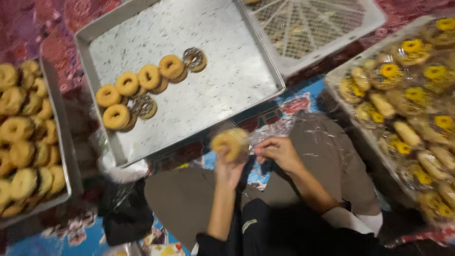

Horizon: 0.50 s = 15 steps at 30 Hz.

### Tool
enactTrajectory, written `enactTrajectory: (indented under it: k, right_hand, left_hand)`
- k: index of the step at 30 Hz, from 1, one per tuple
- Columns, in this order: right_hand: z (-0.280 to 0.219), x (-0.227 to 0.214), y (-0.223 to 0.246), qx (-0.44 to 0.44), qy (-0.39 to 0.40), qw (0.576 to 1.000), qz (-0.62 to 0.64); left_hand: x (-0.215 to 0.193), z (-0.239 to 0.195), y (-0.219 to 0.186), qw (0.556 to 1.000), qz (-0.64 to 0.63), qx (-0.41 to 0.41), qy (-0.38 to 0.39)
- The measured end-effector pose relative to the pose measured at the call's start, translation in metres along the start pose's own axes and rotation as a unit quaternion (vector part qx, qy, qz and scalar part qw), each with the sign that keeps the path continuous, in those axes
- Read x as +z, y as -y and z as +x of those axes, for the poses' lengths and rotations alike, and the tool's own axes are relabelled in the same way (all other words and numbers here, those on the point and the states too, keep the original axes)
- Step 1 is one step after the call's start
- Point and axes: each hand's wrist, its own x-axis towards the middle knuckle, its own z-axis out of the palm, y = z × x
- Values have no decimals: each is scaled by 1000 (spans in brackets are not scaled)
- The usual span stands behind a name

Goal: The person picks donuts from a metal tray and places them into clear plastic bags. They seal the bags and arrange them in a white plastic crate. The person repeats this process for multiple donuts.

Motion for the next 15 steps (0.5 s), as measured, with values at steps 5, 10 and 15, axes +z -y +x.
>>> enactTrajectory:
  k: [5, 10, 15]
  right_hand:
    - [-30, -11, 57, -34, 114, 969, -215]
    - [-69, 9, 104, -157, 386, 901, -123]
    - [-116, -22, 106, -7, 248, 965, 89]
  left_hand:
    - [41, -85, -43, 983, -174, -25, 61]
    - [66, -129, 21, 884, -143, -291, 337]
    - [54, -107, 66, 928, 157, -278, 193]
